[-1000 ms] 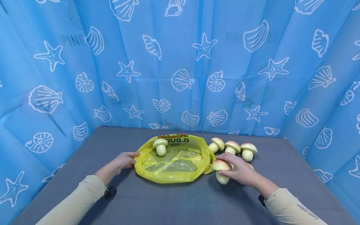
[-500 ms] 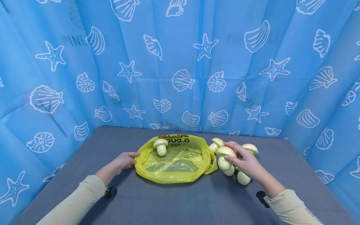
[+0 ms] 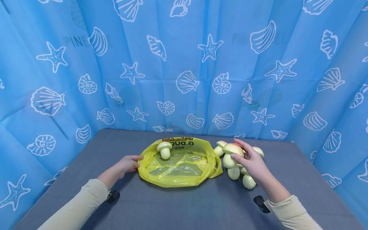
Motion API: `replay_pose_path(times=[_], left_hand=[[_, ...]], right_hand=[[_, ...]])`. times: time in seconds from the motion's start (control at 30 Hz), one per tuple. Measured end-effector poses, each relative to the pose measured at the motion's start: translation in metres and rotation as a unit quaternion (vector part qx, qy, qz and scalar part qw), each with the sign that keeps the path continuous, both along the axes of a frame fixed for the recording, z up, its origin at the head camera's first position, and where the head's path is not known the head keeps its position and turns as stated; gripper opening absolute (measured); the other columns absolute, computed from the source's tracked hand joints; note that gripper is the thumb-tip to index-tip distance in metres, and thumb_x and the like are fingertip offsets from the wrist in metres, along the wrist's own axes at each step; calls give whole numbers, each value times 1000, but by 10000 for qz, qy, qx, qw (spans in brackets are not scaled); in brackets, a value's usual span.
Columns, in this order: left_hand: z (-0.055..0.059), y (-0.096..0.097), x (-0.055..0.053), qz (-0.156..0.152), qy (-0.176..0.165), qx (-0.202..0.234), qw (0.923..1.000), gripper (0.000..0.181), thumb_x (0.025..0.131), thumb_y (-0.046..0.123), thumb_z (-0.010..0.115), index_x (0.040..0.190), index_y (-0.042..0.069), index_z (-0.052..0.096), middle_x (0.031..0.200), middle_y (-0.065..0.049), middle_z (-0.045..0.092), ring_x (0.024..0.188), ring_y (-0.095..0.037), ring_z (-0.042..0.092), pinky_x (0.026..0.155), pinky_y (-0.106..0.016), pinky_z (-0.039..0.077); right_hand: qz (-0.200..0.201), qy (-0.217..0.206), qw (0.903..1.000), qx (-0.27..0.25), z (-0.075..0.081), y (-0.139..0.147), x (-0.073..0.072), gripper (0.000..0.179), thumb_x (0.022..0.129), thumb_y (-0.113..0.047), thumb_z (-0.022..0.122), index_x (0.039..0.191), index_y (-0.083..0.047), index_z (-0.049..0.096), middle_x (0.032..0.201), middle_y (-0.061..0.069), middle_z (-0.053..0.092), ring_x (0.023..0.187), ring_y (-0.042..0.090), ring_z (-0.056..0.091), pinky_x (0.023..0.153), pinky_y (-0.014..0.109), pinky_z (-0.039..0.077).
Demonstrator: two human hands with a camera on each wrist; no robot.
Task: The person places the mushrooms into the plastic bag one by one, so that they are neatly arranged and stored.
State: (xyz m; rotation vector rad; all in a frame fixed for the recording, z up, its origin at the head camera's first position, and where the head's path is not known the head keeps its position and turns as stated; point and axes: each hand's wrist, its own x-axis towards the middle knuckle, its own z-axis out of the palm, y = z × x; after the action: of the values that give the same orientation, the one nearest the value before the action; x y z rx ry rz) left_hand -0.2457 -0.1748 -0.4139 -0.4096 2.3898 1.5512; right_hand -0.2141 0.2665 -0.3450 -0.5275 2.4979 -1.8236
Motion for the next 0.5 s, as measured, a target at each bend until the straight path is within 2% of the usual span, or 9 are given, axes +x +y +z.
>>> replay_pose_path(times=[0.13,0.2,0.3,0.37,0.5], left_hand=[[1,0,0,3,-14,-43,10000,49,92,-9,46,141,0,49,149,-25,37,129,-37,43,101,-48,42],[1,0,0,12,-13,-39,10000,49,93,-9,46,141,0,49,149,-24,37,130,-37,43,101,-48,41],[1,0,1,11,13,-53,10000,50,92,-9,46,141,0,49,149,-24,37,130,-36,43,102,-48,41],[2,0,2,14,28,-36,10000,50,92,-9,47,141,1,49,149,-24,38,130,-36,43,102,-48,41],[2,1,2,-25,41,-21,10000,50,91,-9,47,141,0,49,148,-25,37,128,-36,44,101,-48,41]], right_hand=[[42,-440,9975,-557,0,-3,-3,68,100,-9,52,152,8,11,125,-3,47,100,1,57,80,20,51],[-17,-537,9956,-774,0,-5,-3,68,100,-11,53,151,8,13,123,-7,50,100,2,58,81,19,50],[-220,-456,9942,-945,-2,-8,-4,64,99,-11,56,150,5,22,116,-14,54,97,2,59,80,19,50],[-347,-458,9938,-950,-4,-11,-5,61,98,-13,57,150,0,27,116,-12,52,96,2,58,79,20,51],[-397,-644,9919,-1019,-4,-15,-5,63,100,-15,54,152,-4,21,130,4,41,98,2,56,78,21,51]])
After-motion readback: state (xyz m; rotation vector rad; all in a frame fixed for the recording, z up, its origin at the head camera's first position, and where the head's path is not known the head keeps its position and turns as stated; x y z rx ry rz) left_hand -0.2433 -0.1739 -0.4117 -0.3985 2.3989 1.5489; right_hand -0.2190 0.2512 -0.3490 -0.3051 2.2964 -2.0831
